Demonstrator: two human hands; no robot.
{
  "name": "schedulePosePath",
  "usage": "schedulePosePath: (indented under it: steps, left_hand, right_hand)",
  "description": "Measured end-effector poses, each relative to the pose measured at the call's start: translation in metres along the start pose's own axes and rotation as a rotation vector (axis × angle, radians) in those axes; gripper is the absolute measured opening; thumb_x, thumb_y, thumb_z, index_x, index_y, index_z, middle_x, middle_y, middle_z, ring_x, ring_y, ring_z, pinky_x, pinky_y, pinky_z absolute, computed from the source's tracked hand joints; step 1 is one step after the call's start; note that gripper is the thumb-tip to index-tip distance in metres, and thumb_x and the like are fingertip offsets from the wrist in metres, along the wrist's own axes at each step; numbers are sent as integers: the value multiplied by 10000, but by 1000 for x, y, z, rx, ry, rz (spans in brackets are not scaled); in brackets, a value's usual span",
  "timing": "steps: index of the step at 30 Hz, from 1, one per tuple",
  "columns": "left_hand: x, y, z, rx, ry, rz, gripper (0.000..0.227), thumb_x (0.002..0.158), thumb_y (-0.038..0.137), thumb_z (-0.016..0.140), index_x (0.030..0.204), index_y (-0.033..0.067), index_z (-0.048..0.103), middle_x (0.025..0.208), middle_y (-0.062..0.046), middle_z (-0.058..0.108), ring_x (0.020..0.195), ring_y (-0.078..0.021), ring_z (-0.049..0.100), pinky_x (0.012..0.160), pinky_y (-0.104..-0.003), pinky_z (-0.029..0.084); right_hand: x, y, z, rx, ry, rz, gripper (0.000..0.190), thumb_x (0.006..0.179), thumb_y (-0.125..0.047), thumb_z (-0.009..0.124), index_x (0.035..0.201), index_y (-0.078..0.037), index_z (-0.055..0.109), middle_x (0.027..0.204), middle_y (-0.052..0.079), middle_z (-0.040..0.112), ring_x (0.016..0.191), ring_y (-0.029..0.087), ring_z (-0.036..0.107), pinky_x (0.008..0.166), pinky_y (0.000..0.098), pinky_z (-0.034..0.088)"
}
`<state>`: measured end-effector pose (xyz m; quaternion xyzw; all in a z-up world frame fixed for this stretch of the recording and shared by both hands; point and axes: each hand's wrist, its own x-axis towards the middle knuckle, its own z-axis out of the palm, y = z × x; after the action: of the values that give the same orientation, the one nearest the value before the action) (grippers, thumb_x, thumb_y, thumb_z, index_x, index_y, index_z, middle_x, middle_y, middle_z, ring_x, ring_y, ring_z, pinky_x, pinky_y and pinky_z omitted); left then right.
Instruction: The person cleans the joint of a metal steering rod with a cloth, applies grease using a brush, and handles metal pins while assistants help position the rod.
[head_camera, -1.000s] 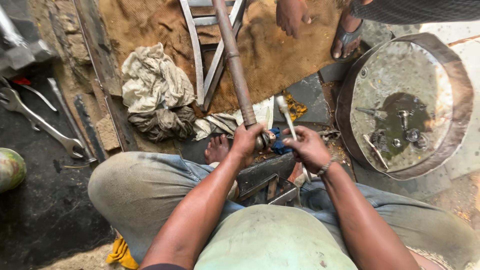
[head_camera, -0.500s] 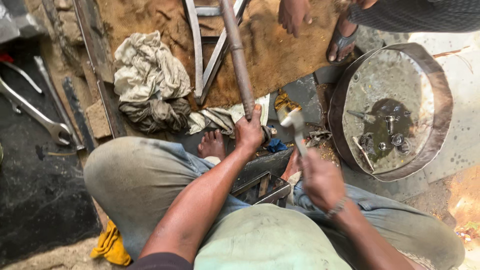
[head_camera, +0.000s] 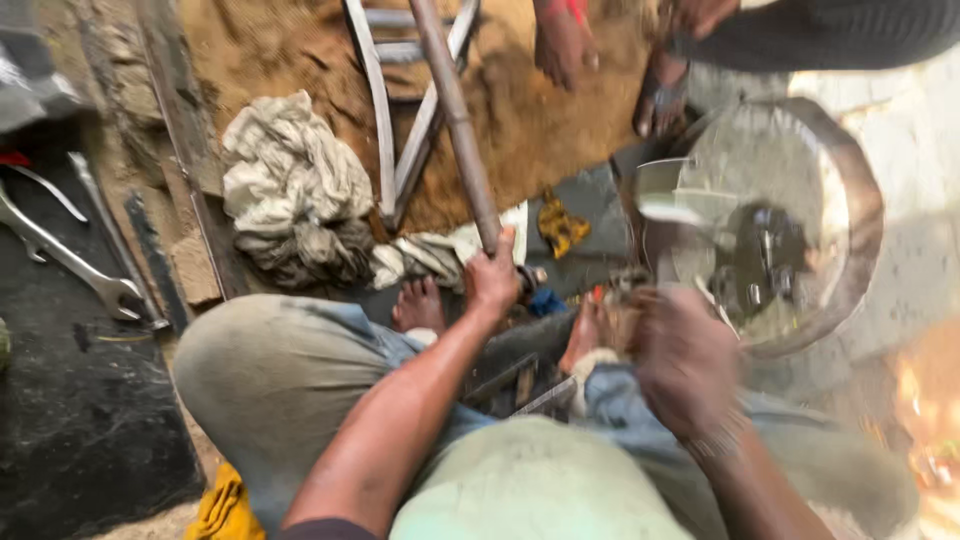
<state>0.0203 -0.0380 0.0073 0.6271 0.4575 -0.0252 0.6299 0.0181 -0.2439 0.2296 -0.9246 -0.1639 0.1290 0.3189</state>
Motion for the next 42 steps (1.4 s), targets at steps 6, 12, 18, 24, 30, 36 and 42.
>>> schedulePosePath:
  steps: [6, 12, 18, 24, 30, 36, 42]
  left_hand:
    - [4, 10, 1, -38, 46, -39, 689, 868, 702, 632, 820, 18, 696, 654, -134, 662, 641, -265, 658, 643, -483, 516]
    - [-6, 4, -1, 75, 16, -65, 711, 881, 707, 613, 814, 4, 695, 618, -140, 624, 616, -246, 643, 621, -474, 497]
    - [-4, 21, 1, -70, 22, -57, 713, 860, 701, 628, 811, -7, 696, 616, -119, 627, 609, -247, 630, 592, -461, 497]
    - [19, 20, 0, 18, 46, 10, 675, 852, 690, 646, 828, 17, 687, 611, -104, 631, 605, -220, 634, 596, -445, 494]
    - [13, 2, 13, -247, -76, -90, 614, 928, 621, 663, 798, 21, 653, 670, -58, 579, 611, -163, 536, 550, -382, 432]
    - [-3, 13, -1, -265, -56, -78, 566, 934, 568, 689, 885, 8, 631, 723, -61, 585, 664, -170, 536, 574, -395, 441]
    - [-10, 28, -1, -54, 67, -58, 607, 896, 622, 666, 921, 16, 668, 712, -120, 665, 675, -237, 641, 637, -428, 502]
  right_hand:
    - [11, -1, 70, -233, -136, -111, 477, 952, -132, 545, 1368, 78, 443, 1177, 296, 568, 801, 437, 683, 712, 500, 580]
    - [3, -19, 38, -418, -99, -92, 265, 1027, -218, 553, 1193, -16, 592, 999, 232, 668, 843, 398, 679, 757, 459, 569]
    - [5, -26, 21, 207, 304, -318, 278, 992, -141, 516, 1228, 6, 528, 886, 171, 654, 719, 298, 671, 680, 402, 570]
    - [-3, 30, 95, -297, -191, 30, 745, 978, -189, 587, 1593, 111, 292, 975, 357, 622, 695, 474, 676, 666, 550, 530]
    - [32, 21, 66, -180, 6, 23, 163, 1002, -230, 591, 1025, -80, 651, 747, 226, 678, 676, 432, 664, 589, 528, 490]
    - [29, -38, 26, -268, -53, 62, 160, 994, -241, 607, 1010, -92, 664, 696, 187, 679, 598, 382, 654, 550, 500, 486]
    - [6, -44, 7, 231, 322, -287, 205, 1006, -162, 529, 1093, -21, 650, 730, 115, 694, 620, 255, 691, 575, 403, 561]
